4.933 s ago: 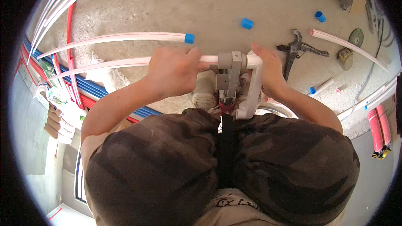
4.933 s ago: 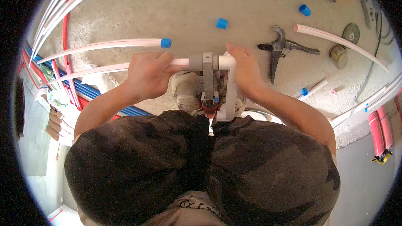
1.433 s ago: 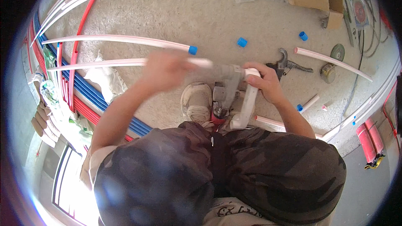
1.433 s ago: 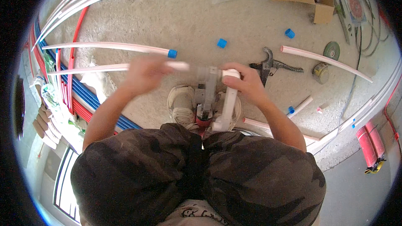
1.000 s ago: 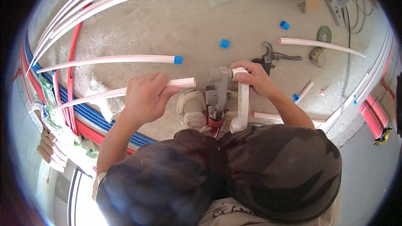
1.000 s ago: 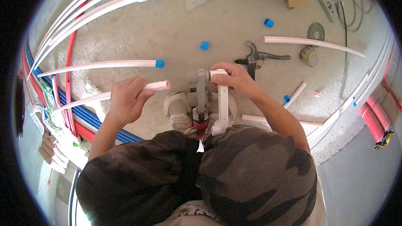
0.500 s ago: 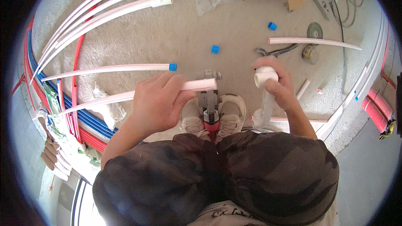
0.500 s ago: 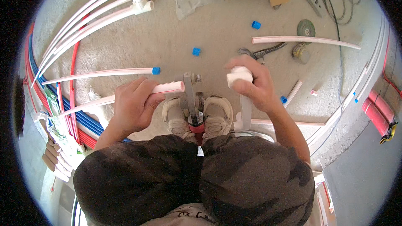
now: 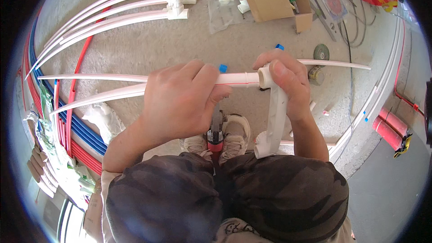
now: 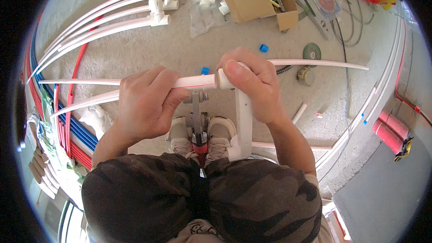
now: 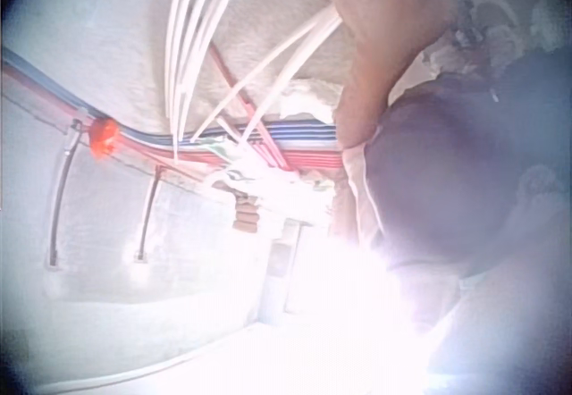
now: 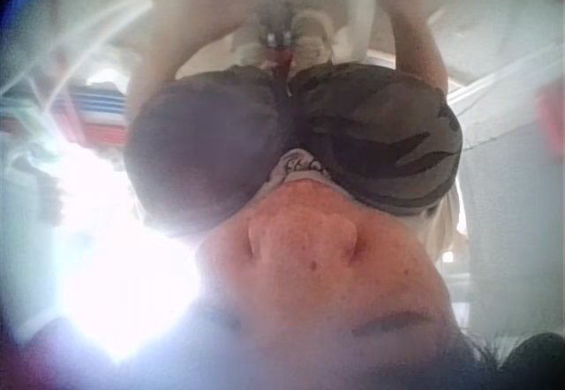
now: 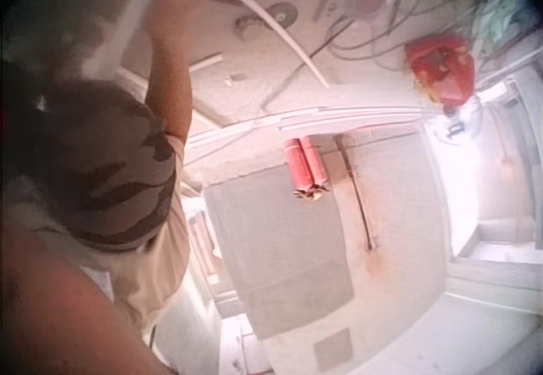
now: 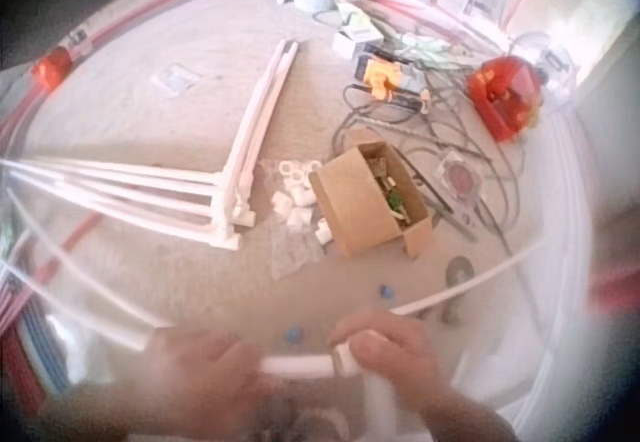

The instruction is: The person sits on the floor and assembles white PVC pipes with elbow joints. They use a pipe cutter to trim the ends of the pipes and then connect them to form a rectangular frame structure.

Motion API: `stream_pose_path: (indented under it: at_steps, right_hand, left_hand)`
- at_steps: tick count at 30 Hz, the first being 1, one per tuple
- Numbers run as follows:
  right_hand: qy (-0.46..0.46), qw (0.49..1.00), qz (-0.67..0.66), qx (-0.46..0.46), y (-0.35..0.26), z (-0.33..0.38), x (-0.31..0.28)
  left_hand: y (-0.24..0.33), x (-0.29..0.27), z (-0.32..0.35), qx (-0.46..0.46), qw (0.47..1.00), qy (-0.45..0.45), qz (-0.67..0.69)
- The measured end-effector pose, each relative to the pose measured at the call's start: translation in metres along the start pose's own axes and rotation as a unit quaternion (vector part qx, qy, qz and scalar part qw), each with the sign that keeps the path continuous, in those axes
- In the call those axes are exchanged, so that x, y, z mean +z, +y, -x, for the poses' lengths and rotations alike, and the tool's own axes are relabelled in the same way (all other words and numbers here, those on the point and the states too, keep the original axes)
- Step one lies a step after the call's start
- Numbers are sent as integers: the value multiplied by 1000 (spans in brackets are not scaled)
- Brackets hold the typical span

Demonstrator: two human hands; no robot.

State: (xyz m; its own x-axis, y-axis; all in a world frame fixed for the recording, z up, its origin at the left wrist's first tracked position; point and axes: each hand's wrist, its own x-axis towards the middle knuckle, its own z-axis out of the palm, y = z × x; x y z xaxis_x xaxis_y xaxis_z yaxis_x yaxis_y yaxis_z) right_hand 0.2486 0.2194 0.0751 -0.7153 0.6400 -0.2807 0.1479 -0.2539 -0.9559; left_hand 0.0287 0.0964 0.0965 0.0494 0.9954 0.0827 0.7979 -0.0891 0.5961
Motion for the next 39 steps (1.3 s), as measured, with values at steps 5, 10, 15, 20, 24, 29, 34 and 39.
stream_pose_path:
  at_steps: [5, 10, 15, 20, 24, 29, 34, 39]
  right_hand:
    - [2, 1000, 9, -9, 2, 0, 6]
    - [-9, 998, 49, -24, 4, -1, 4]
    - [-6, 997, 71, -31, 2, 1, 8]
    - [-15, 995, 96, 22, -2, 4, 11]
    - [-41, 993, 108, 36, -1, 4, 9]
    - [-36, 992, 122, -7, -1, 0, 11]
    - [-43, 988, 144, 22, -6, -3, 10]
    - [-50, 980, 191, -8, -9, -9, 10]
  left_hand:
    - [-1, 3, 3, -3, 1000, 0, 1]
    - [-3, 2, 4, -12, 999, -24, 23]
    - [-2, 1, 6, -23, 998, -49, 20]
    - [-2, 4, 9, -20, 999, -36, 30]
    - [-3, 7, 12, -12, 999, -29, 33]
    - [-4, 15, 13, -5, 999, 0, 40]
    - [-8, 17, 10, 9, 999, 9, 41]
    - [-11, 16, 5, 24, 998, 28, 59]
